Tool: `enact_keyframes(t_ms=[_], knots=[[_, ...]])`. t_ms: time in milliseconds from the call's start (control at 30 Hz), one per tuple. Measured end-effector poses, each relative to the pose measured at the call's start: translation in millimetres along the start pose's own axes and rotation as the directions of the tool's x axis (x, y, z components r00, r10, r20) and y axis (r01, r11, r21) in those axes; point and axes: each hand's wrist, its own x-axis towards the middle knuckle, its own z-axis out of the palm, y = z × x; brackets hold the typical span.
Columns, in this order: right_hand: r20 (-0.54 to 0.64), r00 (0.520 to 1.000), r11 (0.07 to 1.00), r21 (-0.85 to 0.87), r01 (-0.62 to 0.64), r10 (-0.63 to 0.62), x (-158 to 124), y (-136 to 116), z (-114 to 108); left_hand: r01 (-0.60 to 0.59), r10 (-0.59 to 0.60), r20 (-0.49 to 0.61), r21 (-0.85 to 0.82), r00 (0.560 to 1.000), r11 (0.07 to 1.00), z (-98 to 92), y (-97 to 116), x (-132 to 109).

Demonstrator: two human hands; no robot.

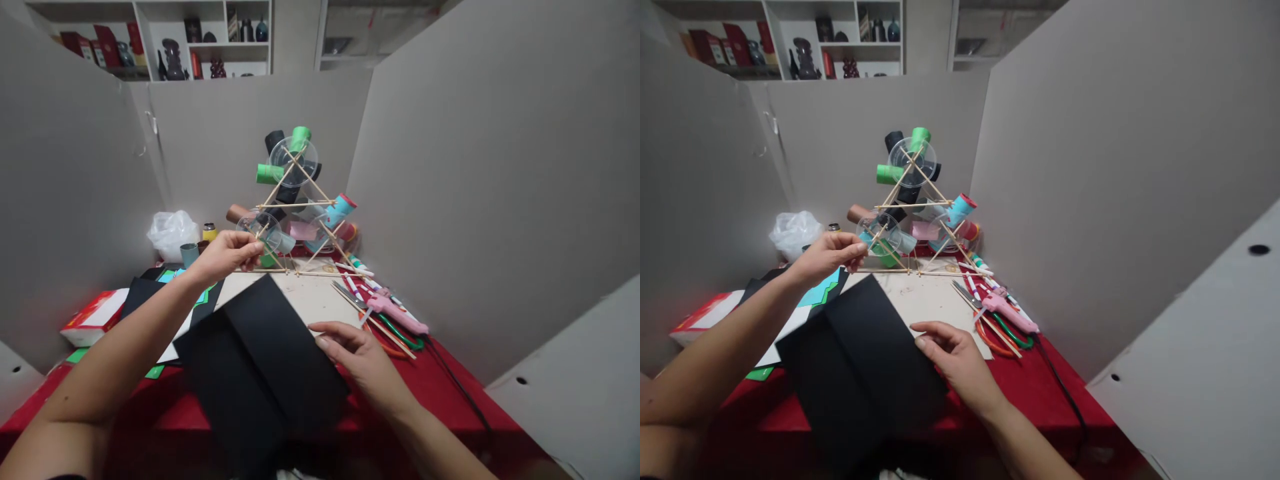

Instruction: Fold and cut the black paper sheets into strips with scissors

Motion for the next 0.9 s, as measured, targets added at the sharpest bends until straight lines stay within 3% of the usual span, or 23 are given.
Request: enact_keyframes(t_ms=[67,167,267,367,433,533,767,900], knots=[[-0.050,0.998,0.997,0.071,-0.026,0.029,-1,11,-3,0.032,-0.033,-0.012,-0.029,0.999,0.999,-3.7,-9,0],[-0.073,0.995,0.994,0.091,-0.055,0.062,1,26,-4,0.147,-0.147,0.057,-0.007,0.988,0.989,-1.5,-39,-2],[-0.041,0.997,0.996,-0.052,-0.066,0.064,1,34,-2,0.261,-0.263,0.105,0.028,0.959,0.965,13.6,-81,-10],[0.031,0.998,0.991,-0.119,-0.057,0.061,-2,38,-2,0.266,-0.269,0.115,0.042,0.956,0.963,31.6,-115,-21],[0.043,0.995,0.992,-0.082,-0.092,0.096,-5,40,-3,0.261,-0.264,0.138,0.035,0.955,0.965,38.5,-126,-25],[0.004,0.993,0.993,0.017,-0.120,0.120,-6,42,-6,0.277,-0.274,0.151,0.002,0.950,0.961,38.3,-126,-26],[-0.095,0.993,0.990,0.126,-0.060,0.072,0,27,-7,0.363,-0.347,0.125,-0.144,0.930,0.921,22.5,-104,-26],[-0.236,0.972,0.988,0.153,0.035,0.002,2,24,-13,0.258,-0.266,0.007,-0.273,0.964,0.927,17.0,-94,-26]])
